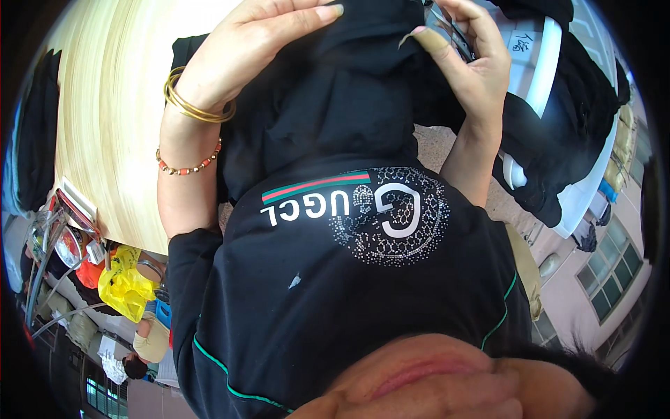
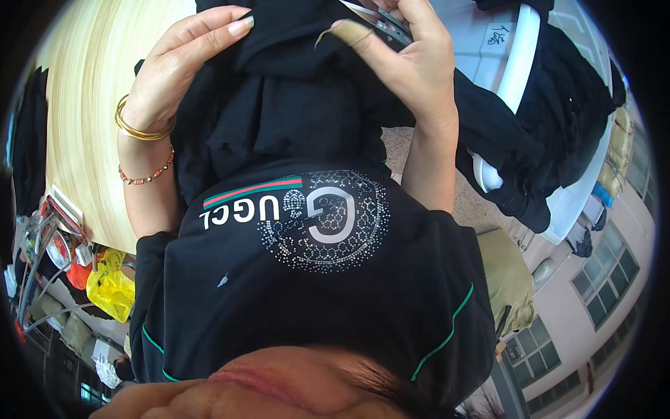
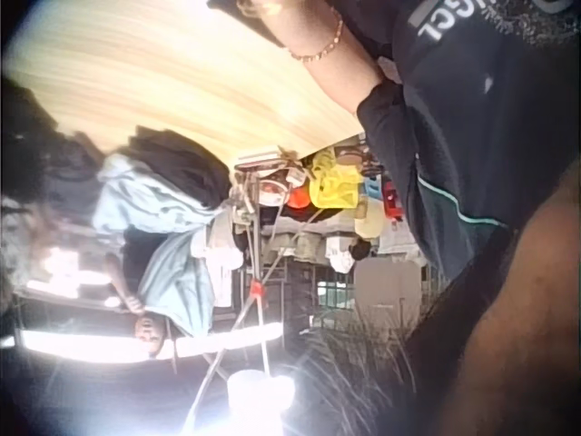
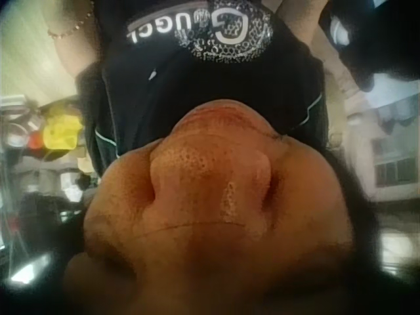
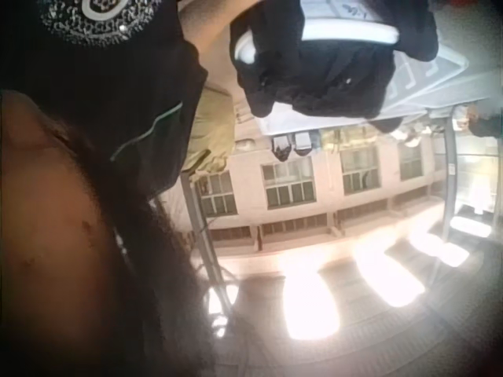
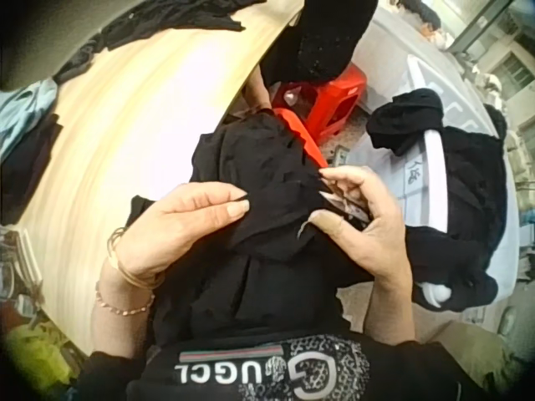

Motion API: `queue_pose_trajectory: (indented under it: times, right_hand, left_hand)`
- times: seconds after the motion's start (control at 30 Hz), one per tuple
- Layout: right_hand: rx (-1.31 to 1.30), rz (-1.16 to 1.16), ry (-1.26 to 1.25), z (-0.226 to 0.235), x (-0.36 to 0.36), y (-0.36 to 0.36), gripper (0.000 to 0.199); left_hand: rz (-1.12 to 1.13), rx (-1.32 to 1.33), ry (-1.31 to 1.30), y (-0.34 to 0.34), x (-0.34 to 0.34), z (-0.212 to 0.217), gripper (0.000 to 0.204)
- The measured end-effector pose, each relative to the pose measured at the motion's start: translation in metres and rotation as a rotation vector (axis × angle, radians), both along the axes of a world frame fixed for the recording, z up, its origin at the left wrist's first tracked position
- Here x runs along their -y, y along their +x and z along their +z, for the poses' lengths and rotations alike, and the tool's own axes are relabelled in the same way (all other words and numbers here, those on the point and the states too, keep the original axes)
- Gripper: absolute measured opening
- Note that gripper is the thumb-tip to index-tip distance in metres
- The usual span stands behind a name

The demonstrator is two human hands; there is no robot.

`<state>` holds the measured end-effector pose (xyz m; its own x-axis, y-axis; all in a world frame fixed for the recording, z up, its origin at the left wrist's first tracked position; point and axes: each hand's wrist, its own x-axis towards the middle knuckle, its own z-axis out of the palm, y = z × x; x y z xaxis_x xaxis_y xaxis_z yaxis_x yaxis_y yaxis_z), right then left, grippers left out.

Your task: Trimming excess threads from black shirts using small scissors.

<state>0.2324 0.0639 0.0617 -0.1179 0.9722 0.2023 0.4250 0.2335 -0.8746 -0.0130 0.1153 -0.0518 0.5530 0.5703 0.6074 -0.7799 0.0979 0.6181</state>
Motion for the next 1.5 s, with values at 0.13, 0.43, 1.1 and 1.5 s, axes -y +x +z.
queue_pose_trajectory:
  times: [0.13,0.43,1.1,1.5]
  right_hand:
    - [0.157,0.168,0.134,0.008,0.0,-0.007,0.033]
    - [0.204,0.309,0.232,0.002,-0.009,-0.02,0.034]
    - [0.218,0.306,0.254,0.003,-0.01,-0.019,0.029]
    - [0.054,0.277,-0.072,-0.012,-0.016,-0.018,0.023]
  left_hand:
    - [0.231,-0.742,-0.57,0.001,0.022,0.066,0.019]
    - [0.23,-0.768,-0.588,0.003,0.025,0.085,0.024]
    - [0.094,-0.138,-0.159,0.011,0.013,0.032,0.023]
    - [0.242,-0.77,-0.487,0.003,0.025,0.075,0.023]
